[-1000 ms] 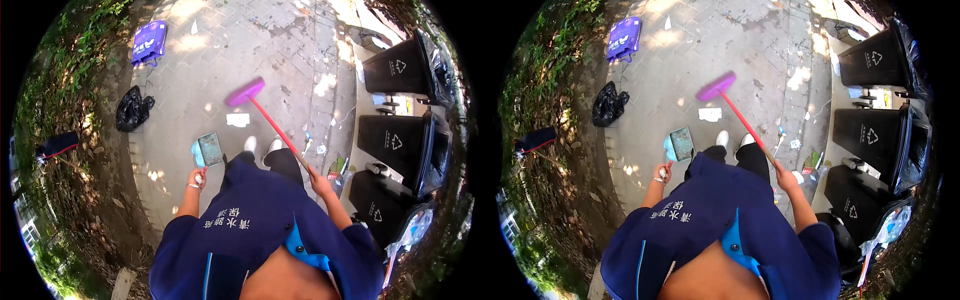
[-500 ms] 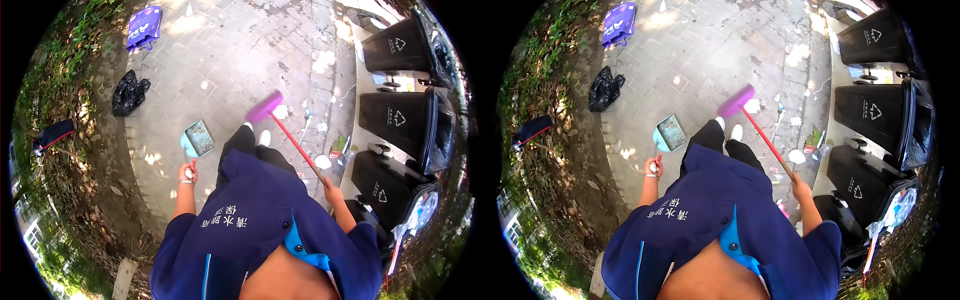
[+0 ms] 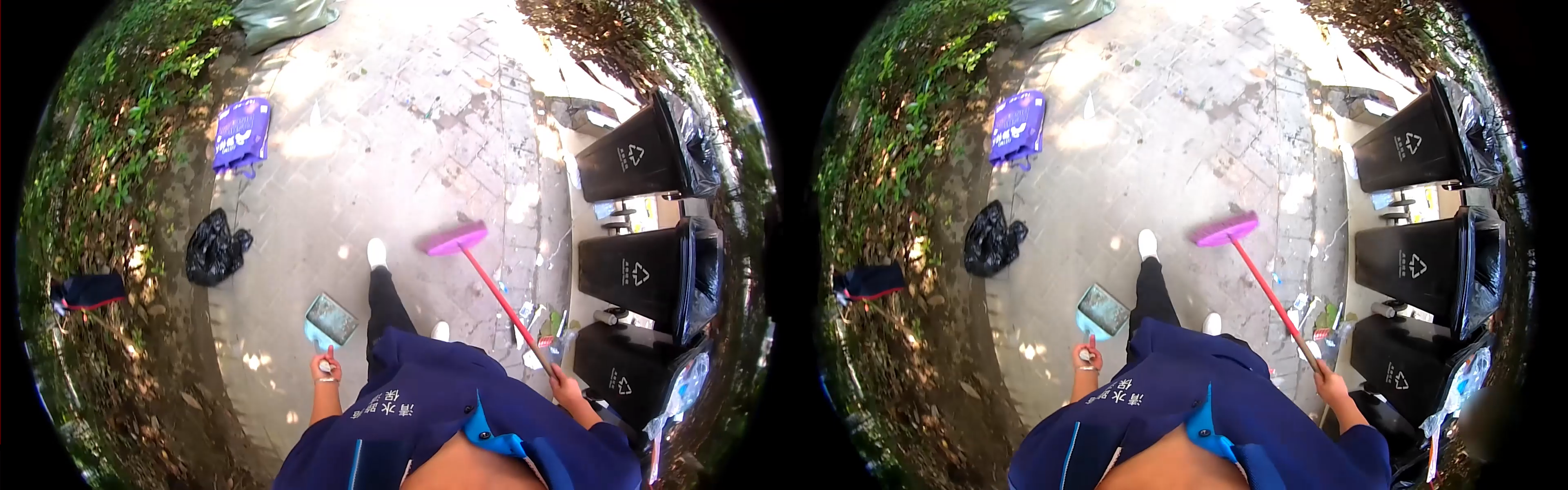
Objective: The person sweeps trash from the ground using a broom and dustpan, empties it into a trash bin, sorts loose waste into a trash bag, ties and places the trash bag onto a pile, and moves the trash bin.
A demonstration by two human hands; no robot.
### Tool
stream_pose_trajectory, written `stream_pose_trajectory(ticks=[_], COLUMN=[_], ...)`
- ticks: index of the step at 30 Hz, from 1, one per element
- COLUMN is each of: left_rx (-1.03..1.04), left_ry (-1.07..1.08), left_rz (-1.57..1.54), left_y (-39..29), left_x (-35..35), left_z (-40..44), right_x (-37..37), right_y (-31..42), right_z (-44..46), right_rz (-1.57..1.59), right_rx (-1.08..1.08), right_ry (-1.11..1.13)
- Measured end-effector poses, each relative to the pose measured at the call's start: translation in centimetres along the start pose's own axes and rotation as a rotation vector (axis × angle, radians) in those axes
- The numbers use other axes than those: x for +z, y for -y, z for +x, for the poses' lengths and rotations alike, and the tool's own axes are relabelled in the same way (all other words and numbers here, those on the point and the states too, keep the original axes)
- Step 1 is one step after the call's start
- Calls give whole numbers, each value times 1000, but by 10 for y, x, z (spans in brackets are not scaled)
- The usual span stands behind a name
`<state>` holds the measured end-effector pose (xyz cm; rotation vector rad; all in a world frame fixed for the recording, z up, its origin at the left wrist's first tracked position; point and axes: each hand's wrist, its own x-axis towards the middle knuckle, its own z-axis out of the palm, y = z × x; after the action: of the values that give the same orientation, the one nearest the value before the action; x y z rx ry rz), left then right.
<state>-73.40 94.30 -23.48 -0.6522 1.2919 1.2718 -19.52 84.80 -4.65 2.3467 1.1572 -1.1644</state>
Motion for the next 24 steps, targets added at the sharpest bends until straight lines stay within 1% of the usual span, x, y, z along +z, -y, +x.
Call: stream_pose_trajectory(ticks=[2,4,7,8,9,11,14,16,19,20,22,23,24], left_rx=[-29,-102,-132,-124,-169,-224,-143,-138,-138,-126,-160,-133,-113], left_ry=[28,-4,-2,6,19,54,59,68,160,171,173,178,157], left_rz=[4,-12,63,62,70,60,91,72,-17,-18,-122,-118,-105], left_y=[-21,-43,-82,-93,-104,-122,-140,-151,-166,-169,-181,-184,-189], left_x=[18,48,101,116,127,144,184,206,246,259,283,305,309], left_z=[32,45,44,47,49,56,51,56,65,70,75,83,84], right_x=[7,-15,-41,-52,-65,-89,-116,-118,-129,-123,-124,-147,-158], right_y=[54,141,252,291,335,419,529,584,651,667,698,715,715], right_z=[63,112,193,217,239,267,294,319,344,368,406,419,425], right_rz=[-48,-124,-265,-318,-331,-374,-469,-534,-581,-569,-642,-632,-649], right_rx=[-168,-201,-373,-416,-426,-492,-586,-673,-708,-750,-741,-755,-753], right_ry=[-79,-11,-89,-94,-50,-33,-11,-41,-14,-49,-39,-79,-55])
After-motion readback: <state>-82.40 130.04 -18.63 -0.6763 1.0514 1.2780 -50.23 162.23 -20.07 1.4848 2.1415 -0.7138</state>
